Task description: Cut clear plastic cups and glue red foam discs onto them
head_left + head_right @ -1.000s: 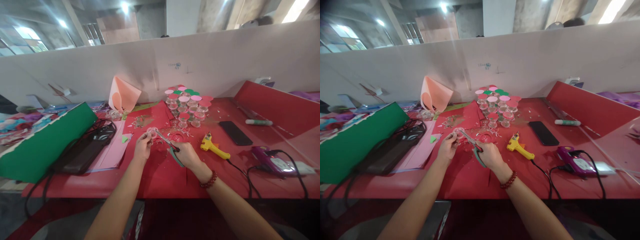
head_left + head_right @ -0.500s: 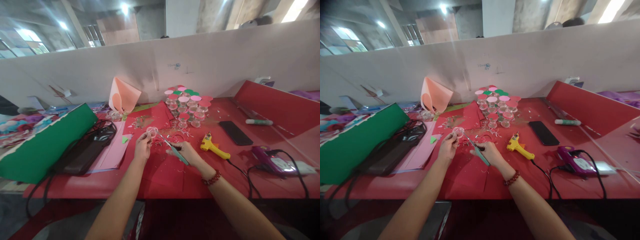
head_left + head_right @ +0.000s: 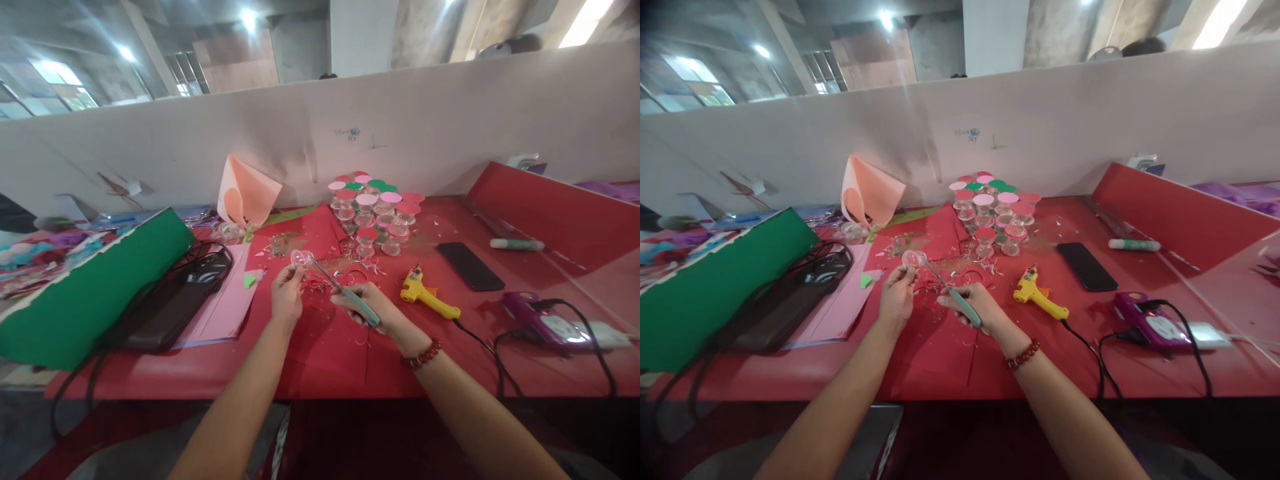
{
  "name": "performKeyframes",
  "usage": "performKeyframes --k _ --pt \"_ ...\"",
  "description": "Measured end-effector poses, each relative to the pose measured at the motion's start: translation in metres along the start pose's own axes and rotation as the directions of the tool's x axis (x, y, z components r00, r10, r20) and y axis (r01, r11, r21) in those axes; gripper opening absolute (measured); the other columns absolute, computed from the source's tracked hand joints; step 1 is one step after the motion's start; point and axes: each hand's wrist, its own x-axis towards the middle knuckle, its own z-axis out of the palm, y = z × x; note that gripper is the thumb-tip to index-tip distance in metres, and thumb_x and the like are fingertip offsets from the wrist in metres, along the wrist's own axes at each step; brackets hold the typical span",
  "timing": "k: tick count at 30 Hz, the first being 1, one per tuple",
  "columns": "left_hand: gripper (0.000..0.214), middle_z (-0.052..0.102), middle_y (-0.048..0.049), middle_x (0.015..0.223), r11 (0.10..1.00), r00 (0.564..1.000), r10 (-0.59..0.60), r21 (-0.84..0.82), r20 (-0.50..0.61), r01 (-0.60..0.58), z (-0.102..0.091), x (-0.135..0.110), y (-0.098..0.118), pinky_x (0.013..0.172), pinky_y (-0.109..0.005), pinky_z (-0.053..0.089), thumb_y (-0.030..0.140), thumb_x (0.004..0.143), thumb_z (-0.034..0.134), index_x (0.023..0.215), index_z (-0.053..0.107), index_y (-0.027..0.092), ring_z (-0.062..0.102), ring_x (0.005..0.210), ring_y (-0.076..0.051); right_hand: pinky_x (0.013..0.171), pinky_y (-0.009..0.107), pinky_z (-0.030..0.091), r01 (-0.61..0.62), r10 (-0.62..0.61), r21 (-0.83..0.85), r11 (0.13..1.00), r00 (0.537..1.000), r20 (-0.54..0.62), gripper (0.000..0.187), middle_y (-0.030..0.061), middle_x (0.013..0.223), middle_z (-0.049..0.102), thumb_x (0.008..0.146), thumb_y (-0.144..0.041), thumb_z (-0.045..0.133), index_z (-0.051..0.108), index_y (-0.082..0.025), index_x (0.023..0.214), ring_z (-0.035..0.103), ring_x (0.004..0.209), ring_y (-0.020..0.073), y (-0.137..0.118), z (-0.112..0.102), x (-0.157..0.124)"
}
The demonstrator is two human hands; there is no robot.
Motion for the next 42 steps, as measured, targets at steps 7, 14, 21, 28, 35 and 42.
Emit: performKeyframes --k 7,14,21,28,35,42 --pt "0.025 0.06 0.0041 0.061 0.999 0.999 0.032 0.003 -0.002 -0.032 0.004 -0.001 -0.001 0.063 -0.019 0.04 0.025 0.053 0.085 0.062 0.063 0.017 0.051 0.06 -0.007 0.03 0.014 0.026 -0.039 0.035 0.134 0.99 0.999 0.029 0.037 -0.0063 0.047 0.05 0.07 -0.05 0.074 0.064 -0.015 0.075 0.04 0.032 0.0031 0.003 -0.001 0.001" --pt "0.021 0.061 0.0034 0.066 0.999 0.999 0.043 0.026 0.0 -0.043 0.006 -0.002 -0.001 0.067 -0.019 0.041 0.022 0.06 0.081 0.063 0.061 0.017 0.053 0.064 -0.007 0.029 0.014 0.024 -0.054 0.051 0.162 0.985 0.999 0.017 0.039 -0.0063 0.047 0.049 0.07 -0.05 0.073 0.056 -0.016 0.063 0.039 0.032 0.0027 0.0 0.0 0.0" --pt "0.021 0.063 0.0038 0.068 0.998 0.998 0.064 0.002 -0.02 -0.064 0.007 -0.003 0.0 0.073 -0.02 0.042 0.023 0.063 0.08 0.064 0.06 0.018 0.055 0.068 -0.008 0.03 0.015 0.024 -0.068 0.069 0.225 0.972 0.998 0.005 0.039 -0.007 0.049 0.05 0.067 -0.051 0.075 0.057 -0.016 0.069 0.039 0.033 0.003 0.002 0.0 0.002" --pt "0.021 0.067 0.0022 0.071 0.994 0.999 -0.043 -0.1 -0.013 0.041 0.001 0.0 0.008 0.068 -0.017 0.045 0.022 0.061 0.083 0.067 0.064 0.016 0.058 0.064 -0.005 0.036 0.018 0.026 0.065 -0.055 0.064 0.996 0.988 -0.143 0.042 -0.0071 0.051 0.047 0.067 -0.054 0.073 0.063 -0.015 0.081 0.039 0.038 0.0053 0.004 -0.017 0.007" --pt "0.022 0.07 -0.0013 0.074 0.982 0.988 -0.15 -0.117 0.019 0.152 -0.005 0.002 0.008 0.058 -0.015 0.046 0.023 0.059 0.085 0.071 0.067 0.015 0.058 0.057 -0.004 0.063 0.025 0.043 0.187 -0.519 -0.751 0.634 0.823 -0.232 0.043 0.0011 0.082 0.067 0.076 -0.048 0.066 0.068 -0.024 0.112 0.06 0.069 0.0161 0.008 -0.004 0.003" --pt "0.02 0.071 -0.0036 0.075 0.974 0.98 -0.194 -0.116 0.034 0.197 -0.004 0.001 0.01 0.052 -0.017 0.043 0.02 0.06 0.084 0.068 0.067 0.013 0.055 0.052 -0.004 0.073 0.028 0.048 0.132 -0.553 -0.847 0.514 0.806 -0.21 0.049 0.005 0.102 0.072 0.076 -0.05 0.067 0.066 -0.028 0.12 0.067 0.085 0.0218 0.013 -0.002 0.002"
